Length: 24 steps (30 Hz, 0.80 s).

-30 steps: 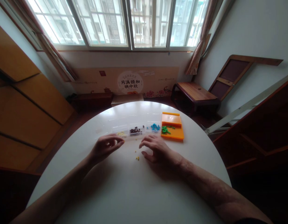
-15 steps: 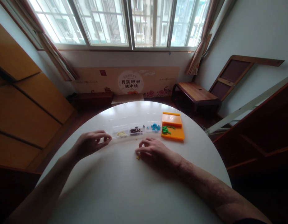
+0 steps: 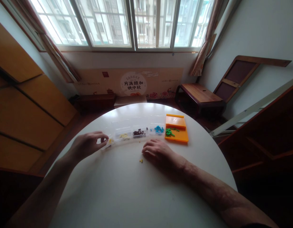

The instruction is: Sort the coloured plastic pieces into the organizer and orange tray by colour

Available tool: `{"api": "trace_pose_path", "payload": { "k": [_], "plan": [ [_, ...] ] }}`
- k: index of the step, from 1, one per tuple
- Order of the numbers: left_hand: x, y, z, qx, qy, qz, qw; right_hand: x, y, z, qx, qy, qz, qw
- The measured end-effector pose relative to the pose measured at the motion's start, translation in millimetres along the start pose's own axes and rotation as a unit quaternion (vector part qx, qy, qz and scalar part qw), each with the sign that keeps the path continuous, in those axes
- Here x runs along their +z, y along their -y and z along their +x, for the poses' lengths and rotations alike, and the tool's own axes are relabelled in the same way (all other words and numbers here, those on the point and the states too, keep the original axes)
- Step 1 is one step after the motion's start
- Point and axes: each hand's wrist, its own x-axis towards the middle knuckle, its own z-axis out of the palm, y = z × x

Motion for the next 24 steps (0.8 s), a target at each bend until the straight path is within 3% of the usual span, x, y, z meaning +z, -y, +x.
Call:
{"api": "trace_pose_path", "payload": {
  "k": [7,12,14,19,24],
  "plan": [
    [-1.4,-2.7,0.6,0.011,-0.013,0.009,1.0,2.0,-2.2,-0.9,0.01,-0.006,-0.018,1.0],
    [12.3,-23.7,1.3,0.059,-0.025,-0.017,0.998,2.3,-2.1,-0.1,0.006,-0.011,-0.025,1.0],
    [24.4,-39.5,-0.3,0.075,-0.033,-0.064,0.995,2.9,-2.9,-0.9,0.004,-0.013,-0.025,1.0],
    [58.3,-81.7,-6.1,0.104,0.021,-0.238,0.965,3.3,-3.3,-0.9,0.015,-0.051,-0.019,0.998],
    [71.4,-106.5,-4.1,0.091,0.055,-0.364,0.925,1.5,2.5,5.1,-0.02,-0.099,-0.021,0.995]
  ]
}}
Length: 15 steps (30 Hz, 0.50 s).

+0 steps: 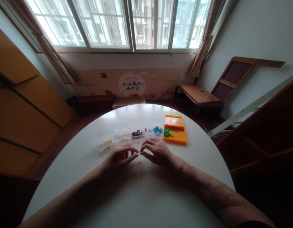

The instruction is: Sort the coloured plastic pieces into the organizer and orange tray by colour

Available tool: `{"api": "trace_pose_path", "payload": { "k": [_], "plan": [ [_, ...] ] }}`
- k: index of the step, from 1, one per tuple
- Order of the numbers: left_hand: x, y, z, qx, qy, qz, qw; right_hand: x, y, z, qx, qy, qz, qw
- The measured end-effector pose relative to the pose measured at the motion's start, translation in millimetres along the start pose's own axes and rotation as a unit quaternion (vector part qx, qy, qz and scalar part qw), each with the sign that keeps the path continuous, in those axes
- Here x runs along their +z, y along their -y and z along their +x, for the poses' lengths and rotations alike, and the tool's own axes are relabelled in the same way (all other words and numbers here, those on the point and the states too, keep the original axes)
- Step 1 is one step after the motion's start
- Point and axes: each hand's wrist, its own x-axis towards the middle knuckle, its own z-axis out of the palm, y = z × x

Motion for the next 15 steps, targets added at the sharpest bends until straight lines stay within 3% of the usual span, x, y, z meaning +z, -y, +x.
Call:
{"api": "trace_pose_path", "payload": {
  "k": [10,15],
  "plan": [
    [4.5,-6.5,2.0,0.044,-0.003,-0.02,0.999,-0.3,2.9,1.0,-0.016,0.002,0.021,1.0],
    [5.4,-7.8,1.4,0.031,0.005,-0.051,0.998,-1.1,2.7,1.1,-0.022,0.002,0.028,0.999]
  ]
}}
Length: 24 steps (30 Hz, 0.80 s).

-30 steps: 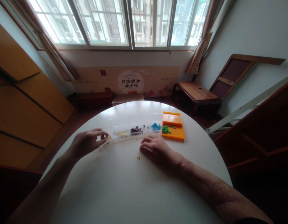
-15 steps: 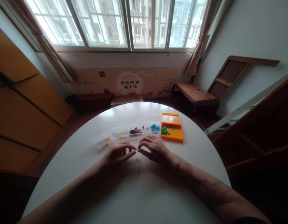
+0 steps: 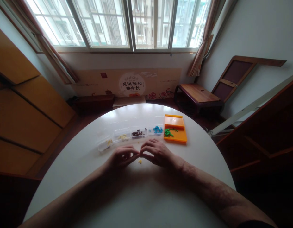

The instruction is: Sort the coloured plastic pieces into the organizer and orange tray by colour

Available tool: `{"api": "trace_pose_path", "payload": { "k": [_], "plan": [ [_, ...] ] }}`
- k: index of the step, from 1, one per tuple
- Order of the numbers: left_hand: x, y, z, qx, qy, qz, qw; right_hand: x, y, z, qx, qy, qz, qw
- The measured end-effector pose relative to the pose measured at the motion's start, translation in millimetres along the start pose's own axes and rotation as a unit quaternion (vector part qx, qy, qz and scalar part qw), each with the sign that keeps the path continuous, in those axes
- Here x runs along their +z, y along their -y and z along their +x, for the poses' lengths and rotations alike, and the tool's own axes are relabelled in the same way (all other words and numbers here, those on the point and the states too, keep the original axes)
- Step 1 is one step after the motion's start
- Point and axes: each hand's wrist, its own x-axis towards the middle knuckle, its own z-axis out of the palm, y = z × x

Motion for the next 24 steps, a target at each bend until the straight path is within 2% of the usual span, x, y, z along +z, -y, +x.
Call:
{"api": "trace_pose_path", "payload": {
  "k": [6,9,12,15,18,21,24],
  "plan": [
    [-7.0,-0.3,0.7,-0.002,-0.013,0.007,1.0,-0.5,-1.8,-0.2,0.008,0.007,0.002,1.0],
    [-23.7,2.9,1.2,-0.015,-0.051,0.047,0.997,-4.4,2.0,1.9,0.025,0.024,0.021,0.999],
    [-49.6,7.7,-1.2,-0.032,-0.087,0.124,0.988,-9.6,7.2,3.2,0.026,0.074,0.059,0.995],
    [-77.0,11.0,-6.0,-0.062,-0.091,0.258,0.96,-11.8,9.0,2.1,0.017,0.133,0.076,0.988],
    [-97.9,12.3,-10.9,-0.095,-0.091,0.371,0.919,-10.3,6.9,0.4,0.011,0.156,0.078,0.985],
    [-110.7,13.5,-14.3,-0.12,-0.079,0.422,0.895,-8.8,4.5,0.7,0.007,0.162,0.075,0.984],
    [-118.0,14.4,-16.5,-0.142,-0.071,0.442,0.883,-9.9,4.7,1.9,0.007,0.172,0.068,0.983]
  ]
}}
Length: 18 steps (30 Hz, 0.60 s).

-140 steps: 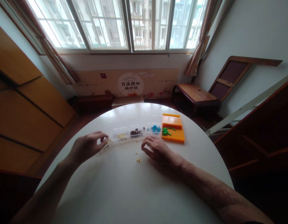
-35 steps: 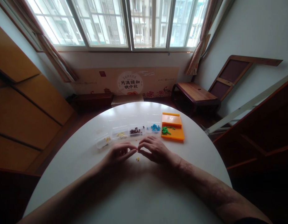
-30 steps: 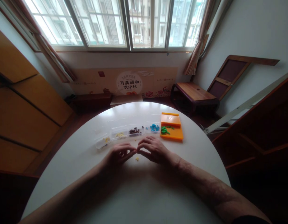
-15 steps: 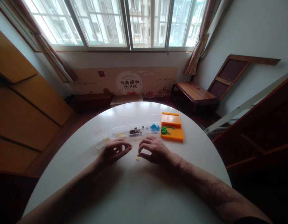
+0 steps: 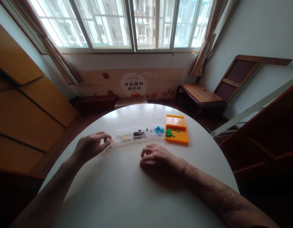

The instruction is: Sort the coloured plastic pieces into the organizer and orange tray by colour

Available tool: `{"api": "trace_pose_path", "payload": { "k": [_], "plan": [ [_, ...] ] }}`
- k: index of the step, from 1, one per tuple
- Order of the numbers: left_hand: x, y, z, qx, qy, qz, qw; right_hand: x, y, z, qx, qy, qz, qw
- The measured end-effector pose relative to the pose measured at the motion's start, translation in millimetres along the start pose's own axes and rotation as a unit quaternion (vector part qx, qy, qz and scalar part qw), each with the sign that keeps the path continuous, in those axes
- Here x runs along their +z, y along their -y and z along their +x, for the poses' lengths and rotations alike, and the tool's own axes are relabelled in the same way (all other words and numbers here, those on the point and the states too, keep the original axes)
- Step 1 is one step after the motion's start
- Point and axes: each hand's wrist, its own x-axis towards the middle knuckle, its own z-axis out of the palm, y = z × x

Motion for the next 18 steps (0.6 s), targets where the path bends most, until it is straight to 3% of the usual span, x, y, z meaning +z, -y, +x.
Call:
{"api": "trace_pose_path", "payload": {
  "k": [7,18],
  "plan": [
    [-5.9,6.4,-1.3,-0.01,0.025,0.009,1.0,-4.7,6.8,1.3,0.021,0.008,0.006,1.0],
    [-8.3,10.8,-2.8,-0.005,0.064,0.035,0.997,4.4,-0.8,2.3,0.03,-0.046,-0.014,0.998]
  ]
}}
